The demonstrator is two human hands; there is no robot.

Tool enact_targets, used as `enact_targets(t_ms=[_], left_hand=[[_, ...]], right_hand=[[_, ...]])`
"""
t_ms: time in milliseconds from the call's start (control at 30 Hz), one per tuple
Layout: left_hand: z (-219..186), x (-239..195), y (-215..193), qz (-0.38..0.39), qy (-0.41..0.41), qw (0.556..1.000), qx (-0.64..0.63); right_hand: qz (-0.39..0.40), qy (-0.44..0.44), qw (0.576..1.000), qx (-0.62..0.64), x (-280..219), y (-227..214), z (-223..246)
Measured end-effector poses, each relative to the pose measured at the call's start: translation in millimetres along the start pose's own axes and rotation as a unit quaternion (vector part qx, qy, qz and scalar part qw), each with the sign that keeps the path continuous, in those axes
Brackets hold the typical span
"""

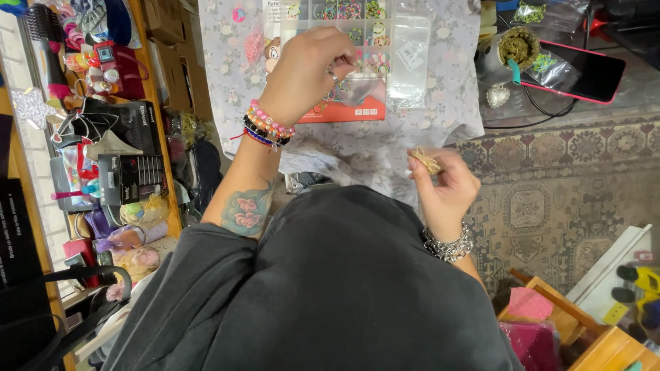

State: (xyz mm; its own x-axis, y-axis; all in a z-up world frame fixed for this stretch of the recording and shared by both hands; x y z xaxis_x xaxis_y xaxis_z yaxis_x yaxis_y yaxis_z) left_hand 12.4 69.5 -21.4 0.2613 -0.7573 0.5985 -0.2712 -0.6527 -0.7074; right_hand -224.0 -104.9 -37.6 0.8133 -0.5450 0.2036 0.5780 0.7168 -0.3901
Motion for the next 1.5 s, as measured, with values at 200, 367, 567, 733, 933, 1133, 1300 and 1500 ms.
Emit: enact_targets(t_ms=[200,367,567,733,933,1133,1300,1500], left_hand=[[-6.1,6.2,-6.8,-0.02,-0.025,0.999,-0.04],[3.7,-1.2,-1.0,-0.056,0.034,0.993,-0.101],[12.1,-9.7,9.7,-0.051,-0.005,0.997,-0.058],[-1.7,-9.4,4.1,-0.062,-0.021,0.997,-0.034],[-7.9,-12.3,-4.1,-0.084,-0.025,0.996,-0.021],[-3.0,-26.8,-0.3,-0.099,-0.069,0.993,0.005],[-50.8,-10.4,-20.8,-0.134,-0.061,0.988,-0.053],[-119.4,13.3,-15.2,-0.108,0.021,0.984,-0.143]], right_hand=[[0.02,-0.019,1.0,0.008,0.7,2.0,4.5],[0.028,0.009,0.999,0.029,-1.4,5.6,0.4],[0.063,0.055,0.991,0.105,-5.2,13.2,-8.6],[0.072,0.111,0.983,0.126,-8.0,18.0,-22.6],[0.085,0.103,0.98,0.148,-8.1,20.5,-25.8],[0.099,0.123,0.983,0.096,-6.5,22.4,-23.1],[0.106,0.135,0.982,0.079,-7.5,21.5,-19.7],[0.083,0.066,0.991,0.082,-9.4,18.2,-19.9]])
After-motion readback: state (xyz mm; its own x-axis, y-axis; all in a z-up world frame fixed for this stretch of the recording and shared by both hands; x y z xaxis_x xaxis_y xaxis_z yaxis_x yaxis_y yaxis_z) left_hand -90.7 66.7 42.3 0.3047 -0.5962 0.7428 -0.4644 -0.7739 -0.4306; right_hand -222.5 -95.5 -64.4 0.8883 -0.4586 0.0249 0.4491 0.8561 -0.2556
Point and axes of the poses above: each hand's wrist, its own x-axis towards the middle knuckle, its own y-axis out of the palm, z = x × y, the point moved 2 cm from there along x, towards the middle knuckle, and after that the axes turned 15 degrees about y, right-handed, at the moved point
